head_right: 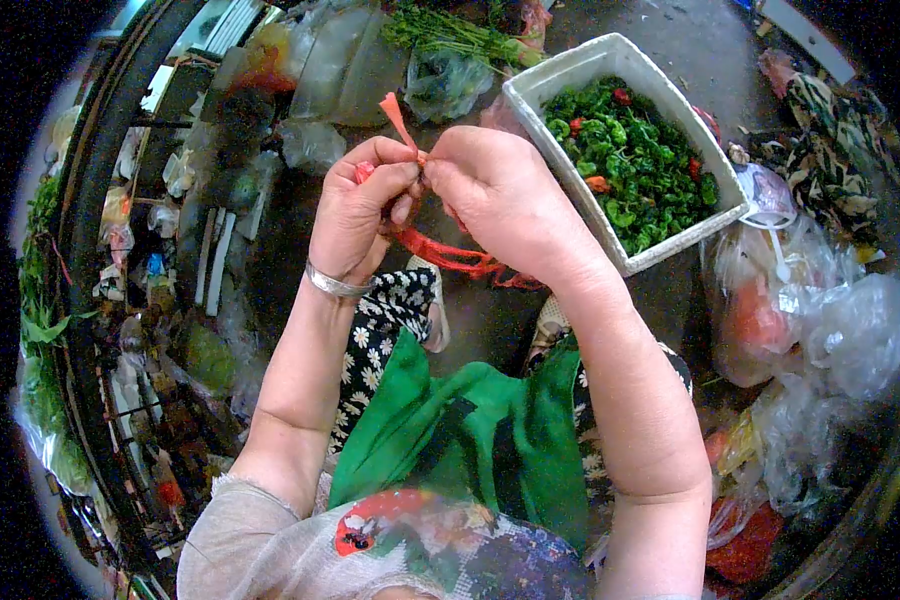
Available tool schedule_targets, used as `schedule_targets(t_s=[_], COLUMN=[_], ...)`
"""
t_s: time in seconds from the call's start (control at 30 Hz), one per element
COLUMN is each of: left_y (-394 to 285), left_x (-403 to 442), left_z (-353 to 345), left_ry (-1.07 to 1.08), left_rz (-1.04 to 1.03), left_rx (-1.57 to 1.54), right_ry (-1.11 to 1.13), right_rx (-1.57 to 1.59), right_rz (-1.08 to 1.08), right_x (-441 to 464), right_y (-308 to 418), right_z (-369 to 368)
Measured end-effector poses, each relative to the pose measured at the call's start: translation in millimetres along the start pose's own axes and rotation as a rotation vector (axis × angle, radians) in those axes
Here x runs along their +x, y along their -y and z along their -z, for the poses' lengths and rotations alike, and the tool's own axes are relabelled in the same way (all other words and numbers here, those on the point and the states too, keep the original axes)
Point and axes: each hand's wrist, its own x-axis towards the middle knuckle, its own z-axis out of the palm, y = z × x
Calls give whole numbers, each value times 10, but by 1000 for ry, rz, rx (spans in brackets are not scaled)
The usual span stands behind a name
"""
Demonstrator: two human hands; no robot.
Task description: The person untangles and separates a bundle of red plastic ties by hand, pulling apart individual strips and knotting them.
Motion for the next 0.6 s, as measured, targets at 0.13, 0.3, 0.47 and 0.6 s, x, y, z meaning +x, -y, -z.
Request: schedule_targets(t_s=[0.13,0.3,0.47,0.6], left_y=[36,40,20,56], left_x=[5,34,52,65], left_z=[-5,10,66,86], left_ry=[-2,-18,-11,6], left_rz=[-18,91,98,111], left_rx=[-56,-49,99,91], right_ry=[45,-19,-128,-114], right_rx=[107,-53,-446,-517], right_rz=[-30,28,211,216], right_x=[7,4,-20,-23], right_y=[46,-18,-24,-14], right_z=[36,6,-20,-29])
